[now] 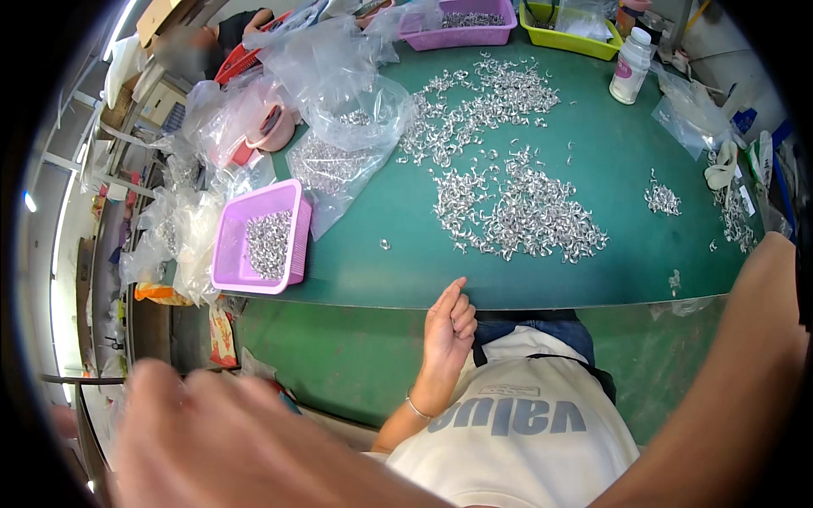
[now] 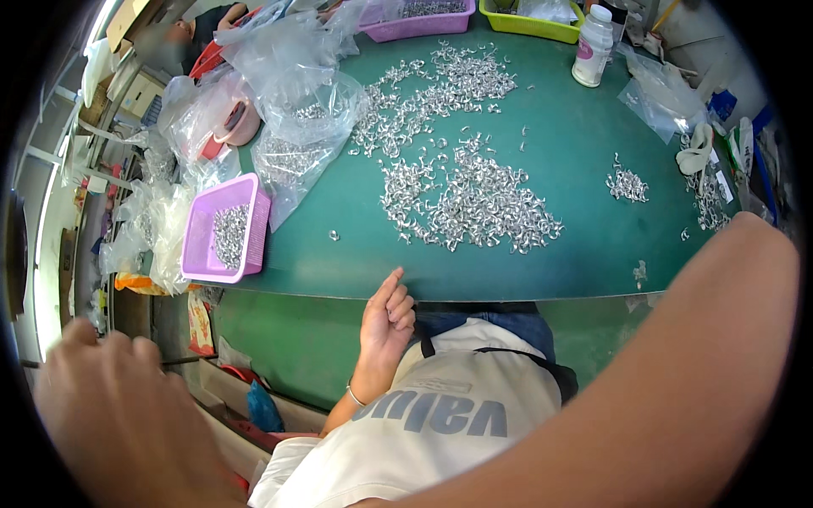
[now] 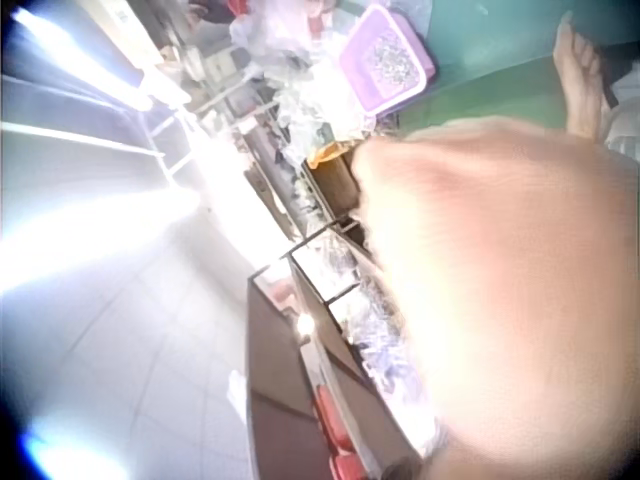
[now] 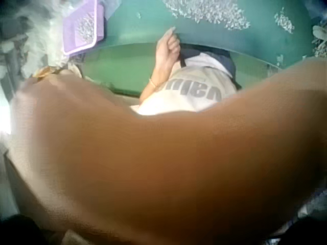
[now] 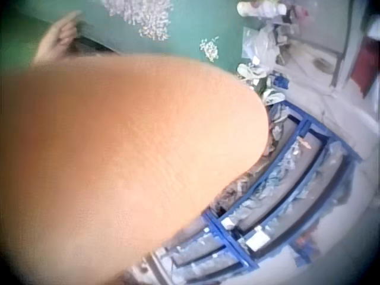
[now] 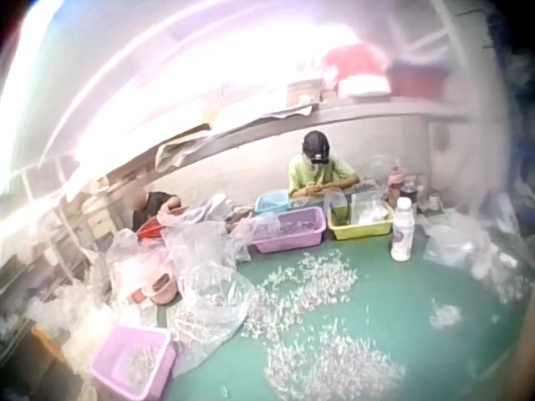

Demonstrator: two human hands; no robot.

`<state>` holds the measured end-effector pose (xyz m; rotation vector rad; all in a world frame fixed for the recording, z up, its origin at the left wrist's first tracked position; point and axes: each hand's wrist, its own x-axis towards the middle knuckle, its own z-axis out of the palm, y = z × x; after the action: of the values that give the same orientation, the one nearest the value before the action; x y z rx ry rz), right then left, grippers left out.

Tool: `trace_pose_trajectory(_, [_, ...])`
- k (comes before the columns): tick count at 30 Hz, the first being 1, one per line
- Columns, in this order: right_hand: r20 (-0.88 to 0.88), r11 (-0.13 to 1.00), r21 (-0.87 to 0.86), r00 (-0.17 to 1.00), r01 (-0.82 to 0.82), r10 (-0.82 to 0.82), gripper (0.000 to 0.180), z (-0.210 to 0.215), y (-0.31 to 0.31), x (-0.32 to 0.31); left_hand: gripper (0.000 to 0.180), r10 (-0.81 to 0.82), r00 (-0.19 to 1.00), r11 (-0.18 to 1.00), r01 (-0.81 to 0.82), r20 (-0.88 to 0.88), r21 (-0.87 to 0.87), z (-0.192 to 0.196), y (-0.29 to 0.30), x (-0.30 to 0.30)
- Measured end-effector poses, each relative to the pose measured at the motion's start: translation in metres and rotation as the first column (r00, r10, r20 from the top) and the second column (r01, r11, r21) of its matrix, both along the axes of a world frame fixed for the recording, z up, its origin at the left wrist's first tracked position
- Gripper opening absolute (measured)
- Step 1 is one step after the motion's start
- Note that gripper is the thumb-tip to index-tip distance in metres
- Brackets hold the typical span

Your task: The person sorts small metal rings on a green table by hand, picking them up from a pile and placing selected ones into a small purple basket.

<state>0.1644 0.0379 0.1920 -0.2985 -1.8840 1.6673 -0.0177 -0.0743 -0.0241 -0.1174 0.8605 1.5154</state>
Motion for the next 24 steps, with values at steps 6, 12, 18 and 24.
trace_pose_trajectory(6, [0.345,0.679,0.316,0.586,0.663,-0.733,0.019,-0.043,0.078,0.154,0.019,0.003,1.000,1.000,-0.003,-0.018,0.005,-0.003,0.002,0.000])
trace_pose_trajectory(12, [0.504,0.402,0.577,0.078,0.712,-0.860,0.020,-0.095,0.159,0.329,0.020,-0.031,0.999,0.998,0.032,-0.020,0.047,-0.002,0.011,0.011])
trace_pose_trajectory(18, [0.581,0.409,0.634,-0.056,0.656,-0.812,0.021,-0.129,0.203,0.385,0.020,-0.027,0.999,0.999,0.028,-0.039,0.028,-0.006,0.007,0.011])
trace_pose_trajectory(24, [0.615,0.414,0.639,-0.107,0.648,-0.781,0.022,-0.137,0.196,0.405,0.018,-0.047,0.999,0.999,0.047,-0.021,0.022,-0.007,0.009,0.012])
